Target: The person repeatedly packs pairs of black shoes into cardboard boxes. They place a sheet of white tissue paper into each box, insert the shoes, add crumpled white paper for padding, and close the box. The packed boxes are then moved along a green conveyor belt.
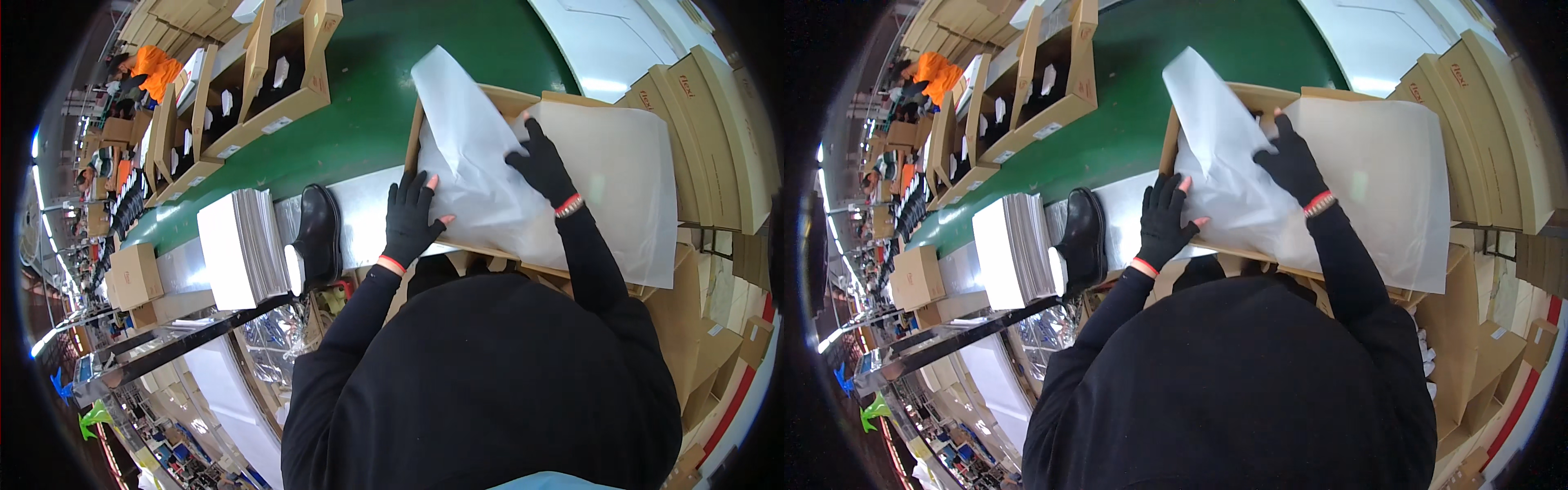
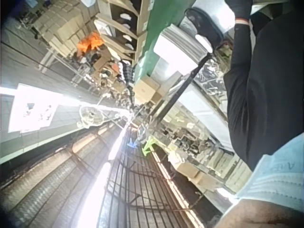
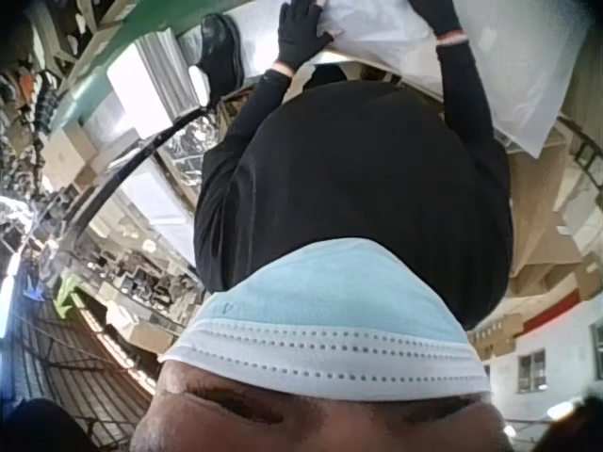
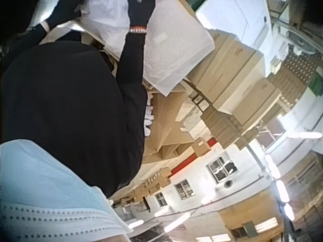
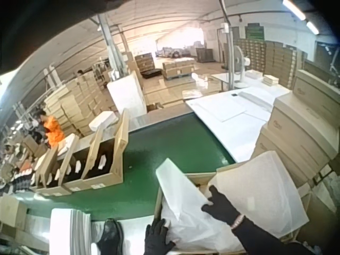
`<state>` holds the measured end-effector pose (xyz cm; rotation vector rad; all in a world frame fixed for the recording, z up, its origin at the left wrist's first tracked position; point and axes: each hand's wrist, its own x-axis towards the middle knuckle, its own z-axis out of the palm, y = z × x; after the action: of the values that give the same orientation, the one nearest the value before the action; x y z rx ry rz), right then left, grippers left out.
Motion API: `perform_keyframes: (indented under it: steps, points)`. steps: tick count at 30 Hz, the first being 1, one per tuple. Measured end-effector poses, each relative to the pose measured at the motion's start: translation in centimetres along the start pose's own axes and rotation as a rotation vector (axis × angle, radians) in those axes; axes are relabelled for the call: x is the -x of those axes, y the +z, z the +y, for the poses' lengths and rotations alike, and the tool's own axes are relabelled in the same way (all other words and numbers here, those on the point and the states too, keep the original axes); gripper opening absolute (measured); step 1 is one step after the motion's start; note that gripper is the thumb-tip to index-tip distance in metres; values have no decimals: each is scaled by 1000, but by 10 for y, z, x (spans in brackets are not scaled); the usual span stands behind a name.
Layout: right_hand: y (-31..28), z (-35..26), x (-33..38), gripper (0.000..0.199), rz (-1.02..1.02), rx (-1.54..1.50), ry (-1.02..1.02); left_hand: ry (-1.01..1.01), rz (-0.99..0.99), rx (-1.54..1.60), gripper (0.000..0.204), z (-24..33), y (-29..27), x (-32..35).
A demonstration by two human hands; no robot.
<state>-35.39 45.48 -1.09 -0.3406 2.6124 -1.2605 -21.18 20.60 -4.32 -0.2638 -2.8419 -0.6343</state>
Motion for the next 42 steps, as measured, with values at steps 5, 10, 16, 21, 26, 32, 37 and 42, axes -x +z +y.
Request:
perform_keyframes:
  steps: [5,10,16,21,26,32,37,42]
  points:
    - [-63,46,57,86,-131,592,285,-1,-96,-69,67,0,-3,4]
    - [-36,-76,39,94,293,557,-512,32,-123,-74,57,-3,2,9]
    - [84,49,-4,118,-390,1098,76,102,2,283,44,-18,-10,16]
    - [63,32,61,115,-175,588,-129,-166,385,-25,54,-167,-134,68]
    - [60,-32,75,107,-144,583,-78,-1217,445,-563,109,-365,-247,198]
    - [80,-101,68,98,-101,511,-186,-1586,107,-447,112,-387,-294,220]
    - [59,-106,71,96,-31,529,-187,-1099,473,-605,50,-343,-334,185]
    - [-5,-49,94,96,177,688,-84,-498,544,690,33,-204,-340,59]
